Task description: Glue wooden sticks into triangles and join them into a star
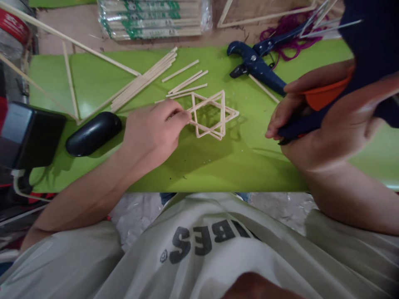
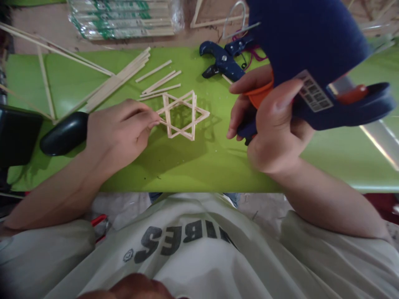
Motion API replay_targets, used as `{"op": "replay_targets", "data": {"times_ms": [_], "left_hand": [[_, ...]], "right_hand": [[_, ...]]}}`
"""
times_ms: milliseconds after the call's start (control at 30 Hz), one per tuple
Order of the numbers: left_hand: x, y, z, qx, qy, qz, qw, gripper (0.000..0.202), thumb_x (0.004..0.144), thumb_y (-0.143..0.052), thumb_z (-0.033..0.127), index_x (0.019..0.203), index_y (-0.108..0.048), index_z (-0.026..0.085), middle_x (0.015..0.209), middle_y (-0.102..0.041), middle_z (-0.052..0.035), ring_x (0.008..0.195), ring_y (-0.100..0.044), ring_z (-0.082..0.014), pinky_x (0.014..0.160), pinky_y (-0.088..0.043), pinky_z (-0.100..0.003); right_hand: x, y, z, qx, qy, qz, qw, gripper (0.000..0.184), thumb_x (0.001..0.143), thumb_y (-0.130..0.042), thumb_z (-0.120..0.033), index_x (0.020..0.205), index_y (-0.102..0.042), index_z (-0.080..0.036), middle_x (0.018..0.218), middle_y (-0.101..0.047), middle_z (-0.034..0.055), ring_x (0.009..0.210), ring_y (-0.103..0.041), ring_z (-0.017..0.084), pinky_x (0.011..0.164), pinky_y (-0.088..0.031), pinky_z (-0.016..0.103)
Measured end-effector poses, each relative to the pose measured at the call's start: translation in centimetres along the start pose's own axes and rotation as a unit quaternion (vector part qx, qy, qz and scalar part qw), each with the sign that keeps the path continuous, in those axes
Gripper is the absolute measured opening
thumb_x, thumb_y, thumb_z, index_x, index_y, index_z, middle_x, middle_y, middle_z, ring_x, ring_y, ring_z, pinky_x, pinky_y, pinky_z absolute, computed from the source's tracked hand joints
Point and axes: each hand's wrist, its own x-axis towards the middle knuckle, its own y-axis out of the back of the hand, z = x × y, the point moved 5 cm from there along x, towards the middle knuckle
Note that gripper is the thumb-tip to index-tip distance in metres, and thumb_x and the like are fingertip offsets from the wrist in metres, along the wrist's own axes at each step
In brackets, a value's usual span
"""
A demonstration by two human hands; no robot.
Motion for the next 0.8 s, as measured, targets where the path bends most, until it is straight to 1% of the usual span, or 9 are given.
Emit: {"op": "replay_targets", "data": {"times_ms": [167, 300, 433, 533, 600, 633, 700, 733, 800], "left_hand": [[-0.1, 0.1, 0.1, 0.01, -0.011, 0.004, 1.0, 0.032, 0.116, -0.05, 0.025, 0.117, -0.082, 0.03, 0.115, -0.085, -0.0068, 0.094, -0.079, -0.0259, 0.067, -0.055, -0.04], [0.0, 0.1, 0.2, 0.024, -0.017, 0.004, 1.0, 0.032, 0.118, -0.051, 0.026, 0.115, -0.082, 0.028, 0.116, -0.085, -0.0063, 0.094, -0.079, -0.0251, 0.064, -0.052, -0.038], [0.0, 0.3, 0.3, 0.013, -0.034, 0.029, 0.999, 0.031, 0.119, -0.053, 0.027, 0.113, -0.083, 0.025, 0.114, -0.086, -0.0061, 0.089, -0.079, -0.0238, 0.063, -0.053, -0.039], [0.1, 0.8, -0.1, -0.048, -0.024, 0.072, 0.996, 0.025, 0.118, -0.06, 0.03, 0.112, -0.084, 0.025, 0.113, -0.086, -0.0045, 0.09, -0.081, -0.0225, 0.072, -0.061, -0.04], [0.4, 1.1, -0.4, -0.095, -0.009, 0.087, 0.992, 0.021, 0.117, -0.064, 0.033, 0.113, -0.084, 0.027, 0.112, -0.086, -0.0036, 0.097, -0.082, -0.0231, 0.081, -0.066, -0.041], [0.6, 1.1, -0.5, -0.113, -0.002, 0.079, 0.99, 0.019, 0.116, -0.066, 0.035, 0.116, -0.084, 0.028, 0.112, -0.086, -0.0035, 0.102, -0.083, -0.0241, 0.086, -0.068, -0.041], [1.3, 0.9, -0.3, -0.141, 0.001, 0.032, 0.989, 0.019, 0.114, -0.071, 0.041, 0.124, -0.083, 0.031, 0.113, -0.085, -0.004, 0.111, -0.083, -0.0269, 0.091, -0.071, -0.043], [1.7, 0.8, 0.0, -0.153, -0.002, 0.01, 0.988, 0.022, 0.112, -0.074, 0.045, 0.128, -0.082, 0.032, 0.114, -0.085, -0.0043, 0.114, -0.082, -0.0282, 0.093, -0.072, -0.044], [2.5, 0.8, 0.8, -0.172, -0.005, -0.004, 0.985, 0.027, 0.109, -0.078, 0.051, 0.13, -0.082, 0.033, 0.112, -0.085, -0.0049, 0.116, -0.083, -0.0296, 0.092, -0.073, -0.046]], "right_hand": [[0.1, 0.1, 0.1, -0.005, 0.002, -0.01, 1.0, 0.085, 0.073, -0.073, -0.108, 0.079, -0.073, -0.024, 0.071, -0.066, 0.0008, 0.051, -0.067, 0.02, 0.039, -0.045, 0.04], [0.2, 0.2, -0.1, -0.011, 0.0, -0.013, 1.0, 0.085, 0.074, -0.073, -0.107, 0.081, -0.073, -0.023, 0.074, -0.067, 0.0016, 0.051, -0.067, 0.021, 0.04, -0.045, 0.041], [-0.1, 0.0, -0.1, -0.006, 0.01, -0.022, 1.0, 0.084, 0.076, -0.073, -0.106, 0.083, -0.075, -0.022, 0.066, -0.064, 0.0008, 0.052, -0.066, 0.021, 0.04, -0.043, 0.039], [-0.4, -0.1, -0.1, 0.015, 0.028, -0.039, 0.999, 0.083, 0.072, -0.079, -0.104, 0.084, -0.076, -0.022, 0.066, -0.065, 0.0003, 0.05, -0.065, 0.021, 0.039, -0.04, 0.038], [-0.6, -0.2, 0.0, 0.035, 0.027, -0.055, 0.998, 0.081, 0.069, -0.084, -0.102, 0.085, -0.078, -0.023, 0.067, -0.067, 0.0003, 0.05, -0.065, 0.022, 0.039, -0.042, 0.038], [-0.8, -0.2, 0.0, 0.044, 0.023, -0.062, 0.997, 0.08, 0.069, -0.084, -0.101, 0.086, -0.078, -0.023, 0.065, -0.067, 0.0001, 0.05, -0.065, 0.022, 0.04, -0.043, 0.037], [-1.2, -0.3, 0.1, 0.052, 0.014, -0.083, 0.995, 0.078, 0.071, -0.084, -0.101, 0.088, -0.079, -0.025, 0.063, -0.067, -0.0004, 0.049, -0.063, 0.022, 0.04, -0.044, 0.036], [-1.4, -0.4, 0.2, 0.049, 0.015, -0.094, 0.994, 0.078, 0.073, -0.081, -0.102, 0.088, -0.079, -0.025, 0.063, -0.068, -0.0004, 0.049, -0.063, 0.021, 0.04, -0.043, 0.035], [-1.9, -0.5, 0.5, 0.04, 0.033, -0.118, 0.992, 0.076, 0.08, -0.075, -0.102, 0.088, -0.081, -0.027, 0.067, -0.07, 0.0001, 0.048, -0.061, 0.018, 0.04, -0.042, 0.034]]}}
